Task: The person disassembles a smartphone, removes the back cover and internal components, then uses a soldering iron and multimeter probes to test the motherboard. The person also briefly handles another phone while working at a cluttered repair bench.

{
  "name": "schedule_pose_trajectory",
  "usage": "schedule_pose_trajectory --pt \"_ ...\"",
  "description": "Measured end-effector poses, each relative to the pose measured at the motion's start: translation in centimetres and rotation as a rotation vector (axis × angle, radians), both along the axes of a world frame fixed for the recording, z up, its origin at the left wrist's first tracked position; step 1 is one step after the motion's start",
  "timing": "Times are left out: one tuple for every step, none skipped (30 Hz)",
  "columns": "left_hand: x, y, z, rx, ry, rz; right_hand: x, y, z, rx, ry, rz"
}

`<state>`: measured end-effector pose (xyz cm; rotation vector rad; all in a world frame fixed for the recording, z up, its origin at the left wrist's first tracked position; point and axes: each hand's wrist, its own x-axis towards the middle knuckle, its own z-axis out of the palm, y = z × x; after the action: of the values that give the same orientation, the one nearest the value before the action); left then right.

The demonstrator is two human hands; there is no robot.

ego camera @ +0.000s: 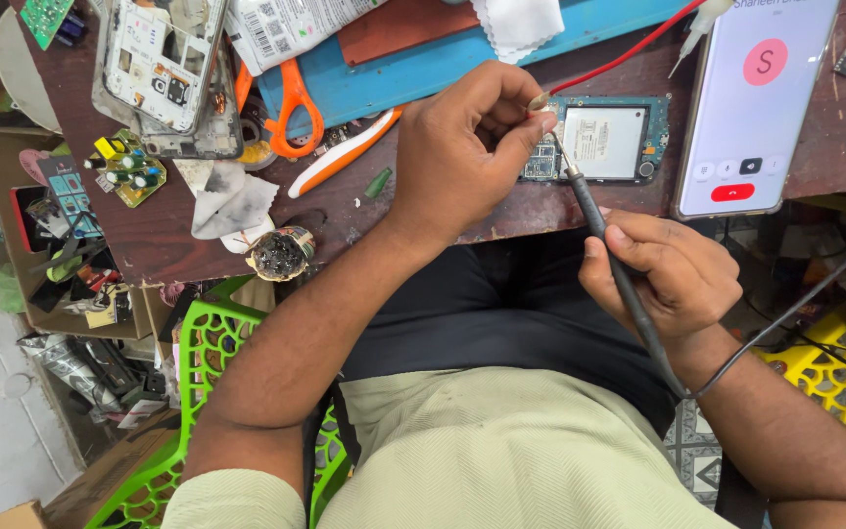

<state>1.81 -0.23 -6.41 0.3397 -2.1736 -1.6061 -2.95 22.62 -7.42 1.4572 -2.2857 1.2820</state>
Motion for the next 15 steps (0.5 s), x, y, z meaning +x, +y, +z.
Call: schedule_pose_trajectory --pt "0.01 0.00 -0.02 -0.001 0.003 -0.002 -0.01 0.02 0.06 0.004 0.002 0.003" --pt "0.01 -0.01 -0.05 -0.003 0.007 -0.004 -0.03 -0.04 0.11 0.007 0.003 0.006" --pt "0.01 -0.03 -0.07 -0.005 0.011 -0.006 -0.04 -0.04 0.16 0.011 0.005 0.009" --pt "0.00 -0.06 -0.09 -0.007 0.015 -0.008 -0.05 -0.07 0.21 0.013 0.008 0.010" --pt "-0.01 -0.09 -0.10 -0.009 0.014 -0.009 -0.06 -0.06 0.25 0.015 0.011 0.012" --pt "-0.02 -0.12 -0.11 -0.011 0.013 -0.009 -0.06 -0.10 0.27 0.018 0.014 0.014" --pt "-0.03 -0.13 -0.11 -0.013 0.012 -0.009 -0.05 -0.08 0.27 0.022 0.013 0.016" --pt "-0.03 -0.13 -0.12 -0.014 0.012 -0.009 -0.04 -0.06 0.26 0.027 0.013 0.018" --pt "-0.03 -0.11 -0.12 -0.015 0.012 -0.009 -0.01 0.00 0.22 0.031 0.012 0.020" --pt "-0.02 -0.09 -0.12 -0.016 0.012 -0.008 0.01 0.03 0.15 0.030 0.014 0.011" --pt "-0.01 -0.07 -0.11 -0.011 0.009 -0.007 0.04 0.12 0.07 0.029 0.016 0.002" --pt "0.00 -0.04 -0.11 -0.005 0.006 -0.006 0.09 0.23 0.00 0.028 0.018 -0.007" --pt "0.00 -0.03 -0.11 0.000 0.003 -0.005 0.16 0.38 -0.08 0.032 0.004 -0.018" --pt "0.00 -0.04 -0.10 -0.004 0.007 -0.004 0.23 0.48 -0.17 0.035 -0.010 -0.030" --pt "-0.02 -0.06 -0.10 -0.009 0.009 -0.004 0.30 0.60 -0.26 0.038 -0.026 -0.040"
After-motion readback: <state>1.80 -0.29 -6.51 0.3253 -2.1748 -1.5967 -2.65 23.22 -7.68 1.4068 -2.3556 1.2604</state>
